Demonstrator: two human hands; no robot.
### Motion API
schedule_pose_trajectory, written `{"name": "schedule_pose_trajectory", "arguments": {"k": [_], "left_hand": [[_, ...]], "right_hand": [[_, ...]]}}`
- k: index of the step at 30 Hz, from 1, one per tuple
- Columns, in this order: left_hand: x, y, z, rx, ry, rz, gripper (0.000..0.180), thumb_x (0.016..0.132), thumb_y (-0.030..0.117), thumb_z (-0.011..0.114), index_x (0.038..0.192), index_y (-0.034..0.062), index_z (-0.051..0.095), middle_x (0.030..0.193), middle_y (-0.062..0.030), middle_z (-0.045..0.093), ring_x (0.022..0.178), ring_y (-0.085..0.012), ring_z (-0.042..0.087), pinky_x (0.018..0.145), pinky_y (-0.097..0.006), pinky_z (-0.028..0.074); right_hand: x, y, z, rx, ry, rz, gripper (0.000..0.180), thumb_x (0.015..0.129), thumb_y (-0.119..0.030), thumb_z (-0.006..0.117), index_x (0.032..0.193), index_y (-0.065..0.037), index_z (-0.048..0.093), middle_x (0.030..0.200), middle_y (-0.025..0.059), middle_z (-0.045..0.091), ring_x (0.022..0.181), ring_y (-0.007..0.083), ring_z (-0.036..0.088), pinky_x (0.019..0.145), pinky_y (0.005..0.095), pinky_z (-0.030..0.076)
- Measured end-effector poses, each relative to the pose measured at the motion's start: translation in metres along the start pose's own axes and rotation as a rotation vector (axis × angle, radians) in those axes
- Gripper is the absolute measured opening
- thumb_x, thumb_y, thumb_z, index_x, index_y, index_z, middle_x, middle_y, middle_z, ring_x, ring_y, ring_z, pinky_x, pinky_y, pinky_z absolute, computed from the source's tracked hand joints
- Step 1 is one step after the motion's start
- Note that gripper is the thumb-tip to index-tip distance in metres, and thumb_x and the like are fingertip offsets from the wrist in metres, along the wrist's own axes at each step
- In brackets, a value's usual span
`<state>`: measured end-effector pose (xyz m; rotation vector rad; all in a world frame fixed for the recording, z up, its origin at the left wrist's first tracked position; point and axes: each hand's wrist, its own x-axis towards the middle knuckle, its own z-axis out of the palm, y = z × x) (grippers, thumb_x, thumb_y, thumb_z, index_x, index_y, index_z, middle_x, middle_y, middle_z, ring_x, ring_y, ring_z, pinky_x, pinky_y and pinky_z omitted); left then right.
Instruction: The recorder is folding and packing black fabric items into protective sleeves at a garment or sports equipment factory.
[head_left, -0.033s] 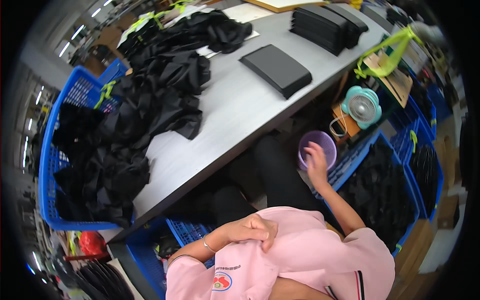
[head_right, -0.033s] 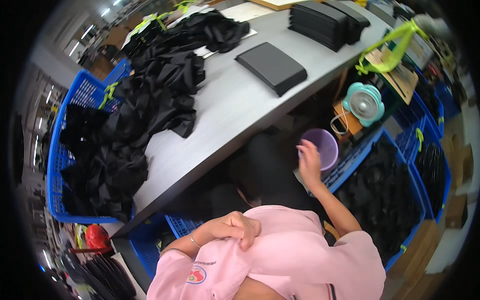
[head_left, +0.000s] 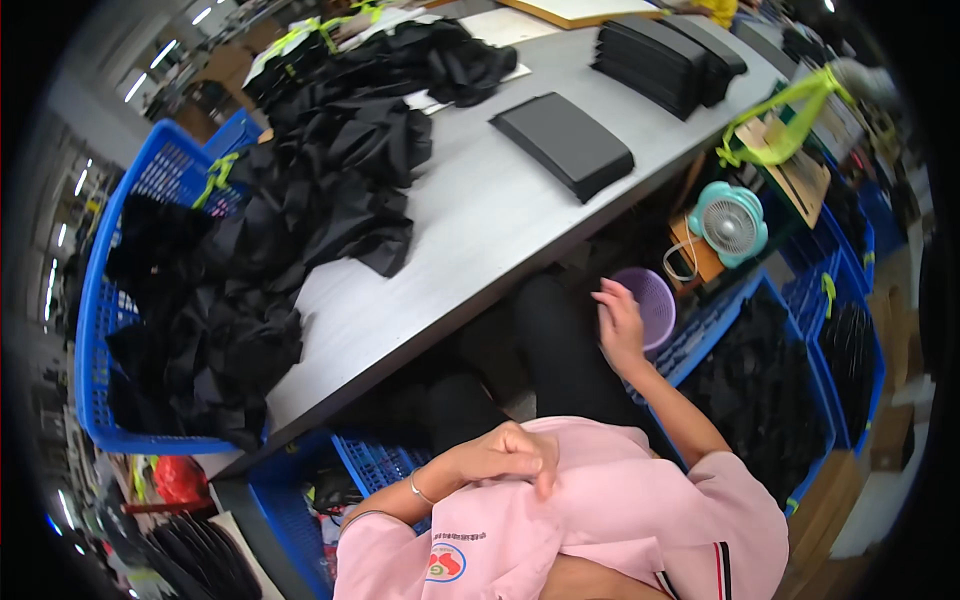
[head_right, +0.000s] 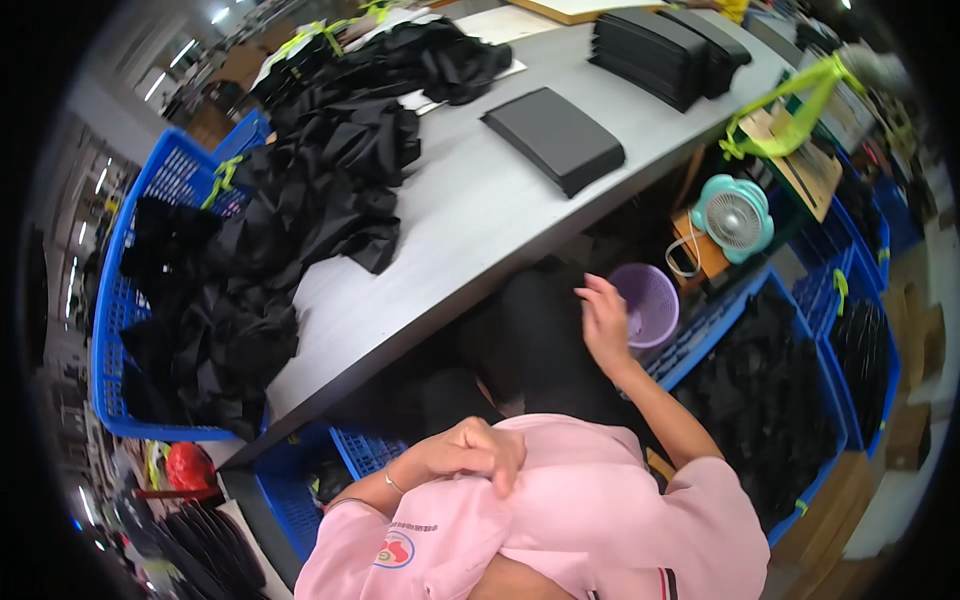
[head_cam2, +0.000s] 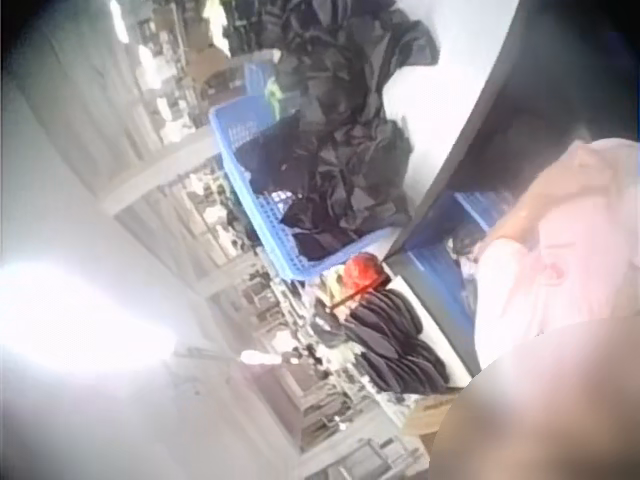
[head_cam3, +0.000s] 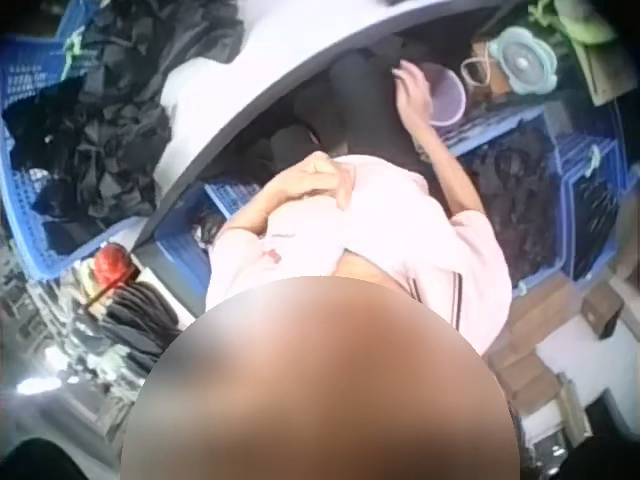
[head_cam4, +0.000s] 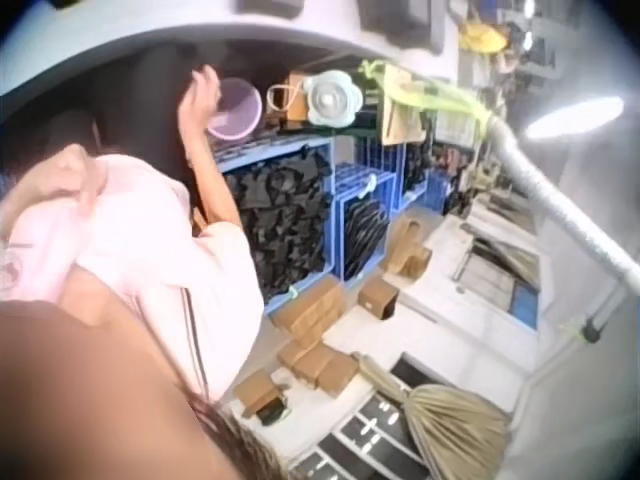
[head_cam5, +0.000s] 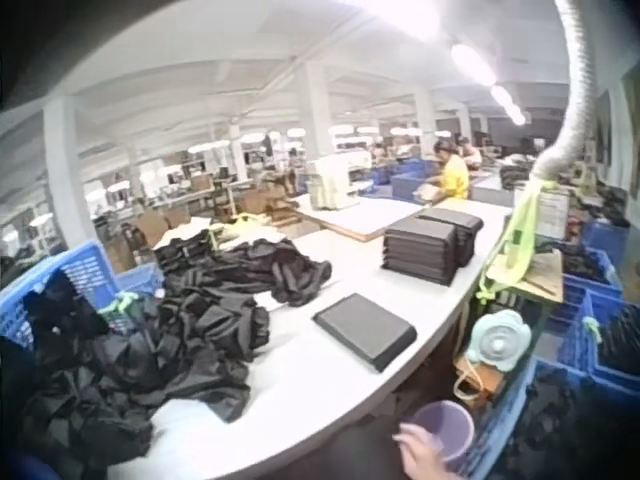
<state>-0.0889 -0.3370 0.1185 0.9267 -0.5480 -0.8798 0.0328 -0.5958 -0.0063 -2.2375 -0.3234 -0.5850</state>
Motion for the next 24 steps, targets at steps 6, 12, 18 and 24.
{"name": "schedule_pose_trajectory", "arguments": {"k": [6, 12, 18, 24], "left_hand": [[-0.003, -0.01, -0.05, 0.146, 0.662, 0.273, 0.032, 0.095, 0.024, 0.061, 0.093, -0.0047, 0.075, 0.096, -0.0137, 0.071, 0.093, -0.0214, 0.062, 0.088, -0.033, 0.046], [-0.017, -0.005, -0.081, 0.117, 0.949, 0.416, 0.035, 0.098, 0.025, 0.059, 0.096, -0.0061, 0.074, 0.098, -0.0146, 0.07, 0.093, -0.02, 0.063, 0.09, -0.033, 0.047], [-0.011, 0.006, -0.117, 0.284, 1.059, 0.392, 0.025, 0.093, 0.012, 0.066, 0.115, -0.0021, 0.069, 0.114, -0.0082, 0.067, 0.102, -0.0159, 0.061, 0.092, -0.029, 0.048], [0.012, 0.038, -0.158, 0.952, 1.296, 0.466, 0.039, 0.088, 0.004, 0.067, 0.126, 0.0045, 0.061, 0.135, -0.0144, 0.058, 0.116, -0.0273, 0.059, 0.096, -0.033, 0.047]], "right_hand": [[0.123, -0.068, 0.124, 0.259, -0.234, -0.252, 0.022, 0.09, -0.002, 0.063, 0.111, -0.006, 0.067, 0.125, 0.0124, 0.063, 0.115, 0.032, 0.06, 0.095, 0.0365, 0.048], [0.232, -0.109, 0.229, 0.521, -0.433, -0.099, 0.036, 0.094, -0.013, 0.062, 0.13, -0.007, 0.061, 0.146, 0.0192, 0.044, 0.131, 0.0327, 0.05, 0.101, 0.0388, 0.044], [0.258, -0.101, 0.257, 0.89, -0.589, 0.194, 0.055, 0.097, -0.015, 0.059, 0.147, 0.0, 0.043, 0.153, 0.0132, 0.04, 0.14, 0.0235, 0.041, 0.112, 0.0328, 0.034], [0.225, -0.095, 0.226, 0.935, -0.622, 0.106, 0.058, 0.096, -0.013, 0.06, 0.15, -0.003, 0.042, 0.156, 0.0108, 0.035, 0.143, 0.022, 0.036, 0.116, 0.0343, 0.029]]}}
